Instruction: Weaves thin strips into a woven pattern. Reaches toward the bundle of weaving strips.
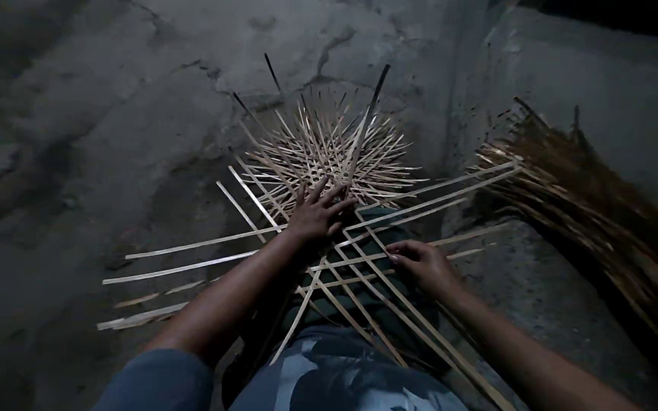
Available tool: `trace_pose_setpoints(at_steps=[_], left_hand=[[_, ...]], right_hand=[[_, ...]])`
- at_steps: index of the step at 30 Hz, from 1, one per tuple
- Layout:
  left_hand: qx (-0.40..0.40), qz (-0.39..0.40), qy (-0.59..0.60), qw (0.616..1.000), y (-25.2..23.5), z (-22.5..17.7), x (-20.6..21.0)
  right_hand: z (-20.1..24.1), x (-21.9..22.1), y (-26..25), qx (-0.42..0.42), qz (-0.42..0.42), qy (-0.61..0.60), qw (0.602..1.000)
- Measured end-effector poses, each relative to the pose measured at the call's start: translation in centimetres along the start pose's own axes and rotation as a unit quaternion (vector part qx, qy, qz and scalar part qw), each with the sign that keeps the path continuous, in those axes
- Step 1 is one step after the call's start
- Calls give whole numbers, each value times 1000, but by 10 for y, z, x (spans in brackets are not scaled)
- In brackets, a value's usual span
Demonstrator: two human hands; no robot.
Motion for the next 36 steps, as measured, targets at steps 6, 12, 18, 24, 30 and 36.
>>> trace_pose_setpoints(at_steps=[6,12,18,24,30,36], left_hand=[[-27,-10,-9,1000,0,-6,-4],[-16,-62,-4,998,6,-8,-2],[-6,-106,-2,994,7,-9,-1],[-14,-104,13,994,8,-10,0],[-46,-300,157,940,8,-1,-4],[-388,-224,689,569,-20,0,-58]], right_hand=[[-3,3,-1,-1,-6,-25,1000],[-6,5,-1,-1,1,-38,999],[-5,6,1,0,-3,-36,999],[-5,6,-1,1,8,-38,999],[-5,6,4,-13,5,-24,1000],[2,4,6,-9,39,29,999]])
Point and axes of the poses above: each hand's wrist, its own y-axis away from the middle knuckle, its own x-axis out of the palm, z = x × y, the point moved 1 cm from there along -y, towards the middle knuckle, and after that the axes turned 11 degrees about y, right-handed, at the moved point
